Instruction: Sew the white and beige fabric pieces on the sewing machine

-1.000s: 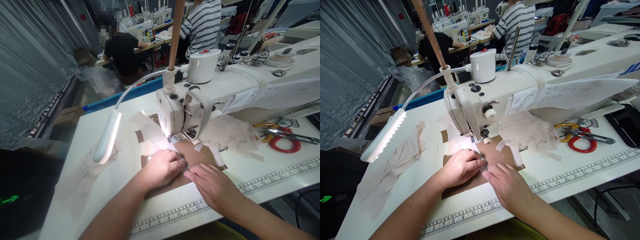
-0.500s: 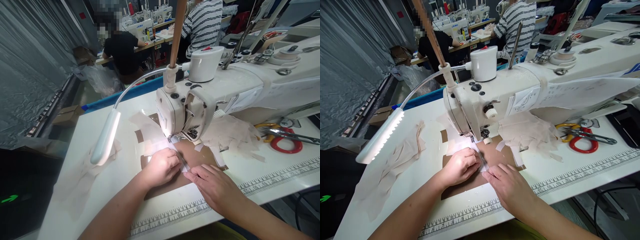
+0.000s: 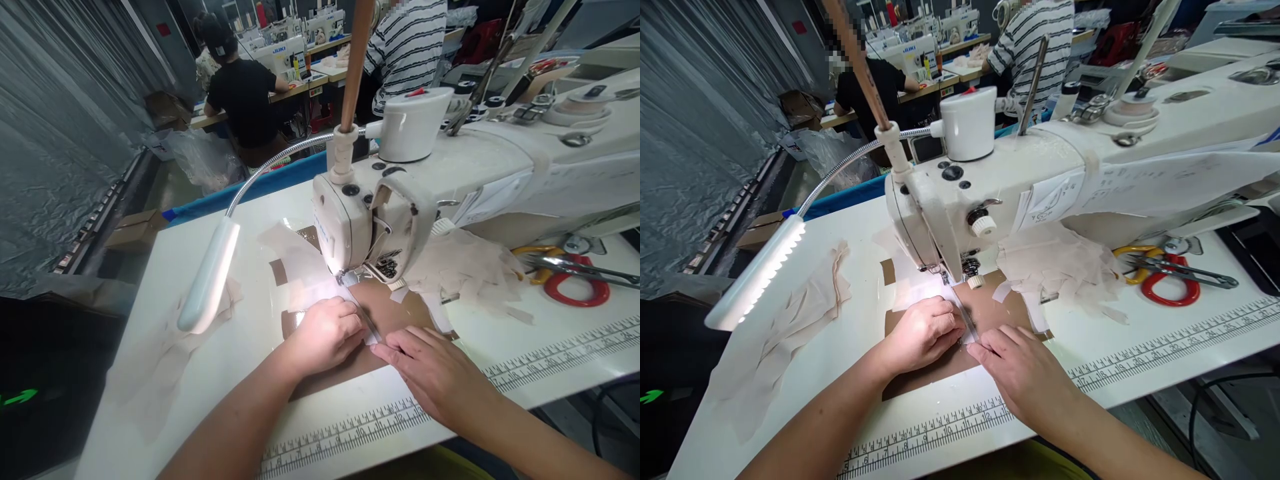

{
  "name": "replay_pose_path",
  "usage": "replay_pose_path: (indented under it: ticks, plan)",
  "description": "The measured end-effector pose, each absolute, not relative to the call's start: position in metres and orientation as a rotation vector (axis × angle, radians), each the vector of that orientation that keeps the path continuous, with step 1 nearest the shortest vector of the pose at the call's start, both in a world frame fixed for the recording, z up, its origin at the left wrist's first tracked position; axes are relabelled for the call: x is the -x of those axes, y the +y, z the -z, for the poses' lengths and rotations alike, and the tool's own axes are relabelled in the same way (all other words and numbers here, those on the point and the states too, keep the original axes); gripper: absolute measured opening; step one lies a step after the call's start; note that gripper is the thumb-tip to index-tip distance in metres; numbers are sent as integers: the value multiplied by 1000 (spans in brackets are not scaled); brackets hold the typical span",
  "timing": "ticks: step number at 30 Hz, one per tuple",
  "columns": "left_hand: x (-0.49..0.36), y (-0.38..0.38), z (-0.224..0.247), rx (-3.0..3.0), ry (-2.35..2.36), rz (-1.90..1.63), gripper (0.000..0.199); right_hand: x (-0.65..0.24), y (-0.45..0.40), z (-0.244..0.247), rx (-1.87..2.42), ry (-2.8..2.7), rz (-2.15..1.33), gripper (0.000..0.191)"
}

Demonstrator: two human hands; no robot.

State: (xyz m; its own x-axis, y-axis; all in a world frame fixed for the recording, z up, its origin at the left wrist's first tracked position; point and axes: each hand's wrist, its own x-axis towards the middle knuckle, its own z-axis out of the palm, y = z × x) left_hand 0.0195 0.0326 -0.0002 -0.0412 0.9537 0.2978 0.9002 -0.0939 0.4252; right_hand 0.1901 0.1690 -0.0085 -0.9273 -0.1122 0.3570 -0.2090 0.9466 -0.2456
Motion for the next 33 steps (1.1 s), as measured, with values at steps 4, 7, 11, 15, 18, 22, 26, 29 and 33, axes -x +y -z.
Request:
replay_pose_path:
  ticks: [4, 7, 11, 15, 18, 22, 26, 29, 33]
  plan:
    - [-21, 33, -4, -2116, 2021, -803, 25, -190, 170, 7, -239, -2768, -416, 34]
    - [-22, 36, -5, -2142, 2038, -770, 27, -191, 170, 10, -229, -2762, -431, 34]
    - [-24, 37, -3, -2191, 2067, -756, 31, -191, 169, 11, -235, -2789, -421, 35]
    - [-23, 35, -2, -2144, 2022, -861, 28, -191, 169, 8, -238, -2777, -423, 35]
    - [-21, 34, -1, -2102, 1974, -906, 26, -190, 170, 7, -245, -2758, -426, 35]
    - [-19, 34, 1, -2104, 1974, -917, 26, -189, 170, 6, -243, -2742, -436, 33]
    - [-18, 33, 2, -2134, 1951, -946, 25, -190, 170, 6, -245, -2728, -445, 32]
    - [-17, 32, 0, -2137, 1939, -915, 25, -190, 171, 7, -246, -2730, -461, 31]
    - [-16, 30, -2, -2153, 1926, -881, 21, -191, 172, 9, -241, -2741, -483, 31]
